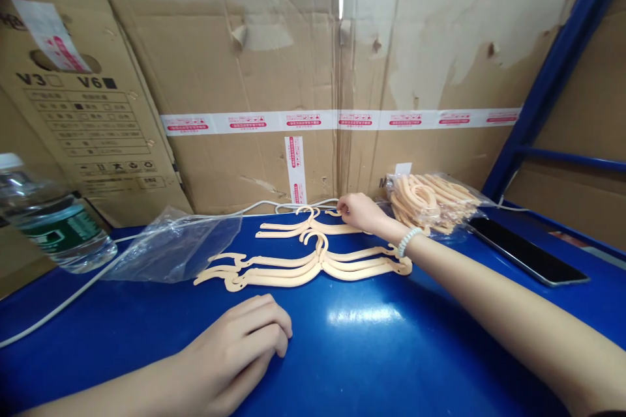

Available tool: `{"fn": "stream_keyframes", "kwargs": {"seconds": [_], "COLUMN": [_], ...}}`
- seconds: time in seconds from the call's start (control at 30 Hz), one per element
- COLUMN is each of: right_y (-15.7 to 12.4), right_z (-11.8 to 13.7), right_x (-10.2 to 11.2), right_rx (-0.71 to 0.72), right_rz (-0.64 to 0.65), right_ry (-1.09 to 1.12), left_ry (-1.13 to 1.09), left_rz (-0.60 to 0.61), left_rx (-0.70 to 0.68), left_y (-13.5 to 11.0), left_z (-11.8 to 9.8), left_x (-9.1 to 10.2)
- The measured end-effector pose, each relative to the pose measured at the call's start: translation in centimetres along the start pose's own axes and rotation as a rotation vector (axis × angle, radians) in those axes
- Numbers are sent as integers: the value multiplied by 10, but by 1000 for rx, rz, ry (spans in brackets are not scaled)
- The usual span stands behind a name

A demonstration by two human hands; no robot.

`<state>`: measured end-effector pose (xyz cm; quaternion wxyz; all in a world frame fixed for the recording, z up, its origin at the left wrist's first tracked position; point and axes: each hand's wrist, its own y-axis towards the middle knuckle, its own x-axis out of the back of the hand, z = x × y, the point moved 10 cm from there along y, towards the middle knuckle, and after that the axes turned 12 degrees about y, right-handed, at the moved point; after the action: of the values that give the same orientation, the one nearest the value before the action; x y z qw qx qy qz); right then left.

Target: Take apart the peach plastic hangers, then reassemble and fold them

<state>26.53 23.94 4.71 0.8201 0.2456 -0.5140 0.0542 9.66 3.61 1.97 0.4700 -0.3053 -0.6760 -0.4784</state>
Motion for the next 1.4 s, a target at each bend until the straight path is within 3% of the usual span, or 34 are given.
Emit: {"fn": "stream_keyframes", "kwargs": {"seconds": [0.23,0.3,0.37,0.43,0.57,0.7,0.8,0.9,0.97,1.0,1.17,1.4], "right_y": [-26,-36,-48,-58,-86,-98,-87,-63,-49,-43,-30,-21], "right_z": [50,72,94,112,144,155,146,120,98,84,34,33], "right_x": [52,60,61,45,-21,-43,-31,1,4,1,-21,-25], "right_rx": [81,131,176,137,-72,-63,30,156,192,180,128,126], "right_rz": [-247,-286,-298,-192,195,217,163,-7,14,31,74,62], "right_ry": [120,234,497,791,1180,1137,962,615,274,206,83,147], "left_ry": [-22,-55,-132,-244,-401,-594,-650,-746,-808,-827,-835,-843], "left_rz": [-41,-43,-57,-70,-133,-262,-279,-291,-311,-328,-419,-478], "left_rx": [-16,22,104,227,415,526,622,656,672,688,755,794], "left_y": [1,1,0,-2,-8,-13,-17,-20,-22,-23,-31,-32], "left_z": [-4,0,9,22,46,62,72,78,82,85,96,100], "left_x": [7,7,7,6,6,11,6,-2,-7,-9,-10,1]}}
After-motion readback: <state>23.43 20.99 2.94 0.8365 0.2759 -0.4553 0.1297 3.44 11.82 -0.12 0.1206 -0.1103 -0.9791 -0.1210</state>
